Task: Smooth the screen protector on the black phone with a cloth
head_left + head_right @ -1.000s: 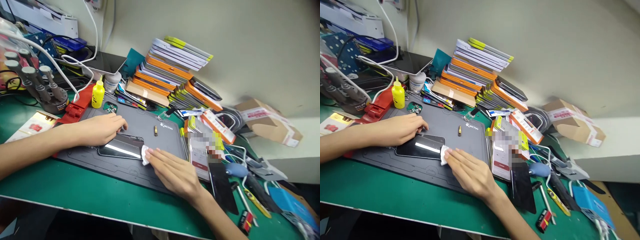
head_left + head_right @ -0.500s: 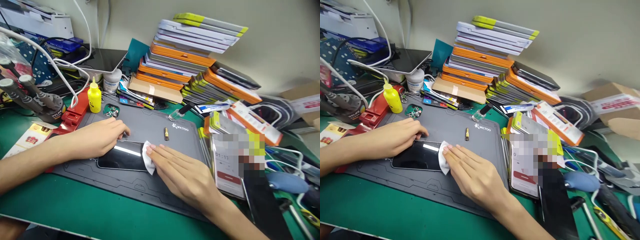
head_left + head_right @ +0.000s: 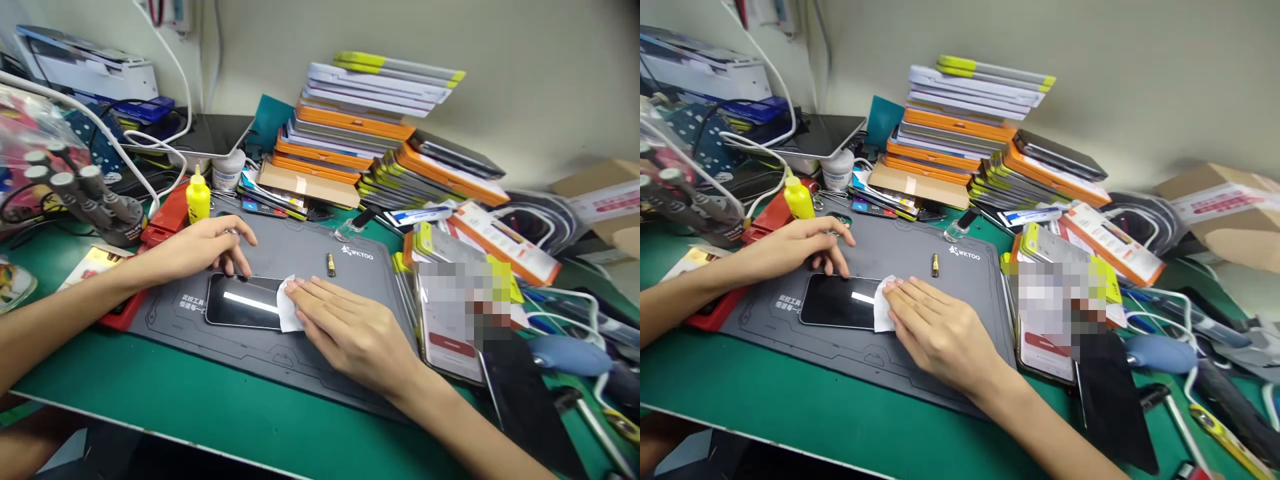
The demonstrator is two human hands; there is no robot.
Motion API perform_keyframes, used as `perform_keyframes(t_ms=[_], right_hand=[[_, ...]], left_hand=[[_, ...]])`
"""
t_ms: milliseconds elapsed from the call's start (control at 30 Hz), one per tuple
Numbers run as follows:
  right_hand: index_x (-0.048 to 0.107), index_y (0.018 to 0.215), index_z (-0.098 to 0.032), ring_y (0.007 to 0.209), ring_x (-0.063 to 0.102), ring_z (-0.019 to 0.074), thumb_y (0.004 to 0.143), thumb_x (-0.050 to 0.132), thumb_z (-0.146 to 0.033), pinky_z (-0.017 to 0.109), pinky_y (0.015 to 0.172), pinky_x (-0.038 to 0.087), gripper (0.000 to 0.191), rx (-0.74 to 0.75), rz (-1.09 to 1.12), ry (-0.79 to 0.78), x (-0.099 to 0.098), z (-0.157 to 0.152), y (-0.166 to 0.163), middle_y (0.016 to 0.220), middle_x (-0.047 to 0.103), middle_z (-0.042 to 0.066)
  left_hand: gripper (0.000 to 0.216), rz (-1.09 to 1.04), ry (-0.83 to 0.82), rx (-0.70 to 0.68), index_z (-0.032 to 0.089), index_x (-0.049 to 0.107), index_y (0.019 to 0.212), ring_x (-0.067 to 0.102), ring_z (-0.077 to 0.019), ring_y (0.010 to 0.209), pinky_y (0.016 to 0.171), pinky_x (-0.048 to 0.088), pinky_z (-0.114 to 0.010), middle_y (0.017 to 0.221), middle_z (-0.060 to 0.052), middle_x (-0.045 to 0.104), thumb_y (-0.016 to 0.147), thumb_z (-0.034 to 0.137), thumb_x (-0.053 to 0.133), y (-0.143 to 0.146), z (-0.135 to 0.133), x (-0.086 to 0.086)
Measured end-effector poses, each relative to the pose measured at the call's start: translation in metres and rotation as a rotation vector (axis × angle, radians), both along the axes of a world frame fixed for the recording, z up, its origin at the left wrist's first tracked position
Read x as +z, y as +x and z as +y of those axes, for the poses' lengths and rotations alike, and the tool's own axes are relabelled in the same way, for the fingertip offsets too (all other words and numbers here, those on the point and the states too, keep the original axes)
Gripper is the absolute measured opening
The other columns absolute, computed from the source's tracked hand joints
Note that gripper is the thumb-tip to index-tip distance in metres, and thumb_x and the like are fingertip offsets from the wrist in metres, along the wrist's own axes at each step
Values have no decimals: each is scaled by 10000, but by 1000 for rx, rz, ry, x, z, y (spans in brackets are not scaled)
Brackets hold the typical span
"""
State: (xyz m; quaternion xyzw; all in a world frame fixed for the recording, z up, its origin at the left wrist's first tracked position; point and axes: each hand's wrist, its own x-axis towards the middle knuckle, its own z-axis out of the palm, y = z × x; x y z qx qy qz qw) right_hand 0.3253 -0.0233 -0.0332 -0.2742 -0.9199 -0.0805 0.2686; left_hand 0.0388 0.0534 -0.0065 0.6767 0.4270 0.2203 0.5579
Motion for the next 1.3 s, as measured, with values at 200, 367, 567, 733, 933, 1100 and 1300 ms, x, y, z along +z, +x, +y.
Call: perform_keyframes(t_ms=[200, 367, 567, 733, 933, 1100, 1300], right_hand=[[775, 1296, -87, 1226, 782, 281, 1080, 597, -206, 447, 1158, 606, 305, 90, -128, 4, 2, 13, -34, 1349, 774, 172], [720, 1400, -66, 1317, 730, 315, 1088, 619, -314, 469, 1174, 587, 412, 135, -141, -89, -1, 15, -81, 1459, 696, 215], [635, 1451, 60, 1422, 639, 377, 1114, 524, -533, 511, 1211, 540, 691, 119, -185, -92, 1, -10, -101, 1527, 615, 284], [523, 1572, 27, 1519, 535, 347, 1125, 520, -435, 486, 1229, 520, 642, 132, -282, -88, 0, -37, -60, 1608, 548, 246], [352, 1711, -108, 1425, 636, 347, 1096, 587, -263, 506, 1182, 570, 677, 29, -268, -66, -10, -46, 7, 1575, 609, 199], [363, 1716, -150, 1407, 652, 345, 1098, 591, -263, 507, 1192, 563, 668, -4, -281, -60, -12, -37, 17, 1581, 611, 181], [435, 1669, -92, 1480, 582, 355, 1100, 595, -413, 528, 1236, 523, 672, 7, -262, -128, -5, -18, -45, 1602, 569, 228]], left_hand=[[360, -229, 2, 81, 154, 647, 1050, 623, -115, 548, 503, 407, -214, 753, -68, 781, 1122, 361, 361, 2, 1, 5], [499, -293, 33, 116, 135, 705, 971, 427, -72, 440, 448, 280, -215, 662, -33, 682, 1138, 424, 334, 0, 1, 6], [511, -375, 55, 178, 135, 702, 897, 375, -69, 440, 455, 265, -220, 606, -14, 611, 1152, 370, 327, -1, 1, 7], [512, -416, 25, 184, 126, 722, 835, 382, -66, 460, 475, 268, -217, 586, -21, 616, 1150, 325, 371, 2, -2, 5], [491, -447, -7, 169, 126, 717, 808, 387, -74, 460, 472, 254, -244, 580, -27, 616, 1131, 293, 387, 6, 0, 1], [497, -442, -6, 170, 125, 723, 820, 353, -64, 415, 456, 203, -275, 603, -31, 620, 1130, 296, 373, 7, 2, 1], [521, -360, 2, 190, 119, 704, 834, 352, -55, 401, 449, 181, -273, 614, -40, 605, 1143, 359, 359, 7, 4, 6]])
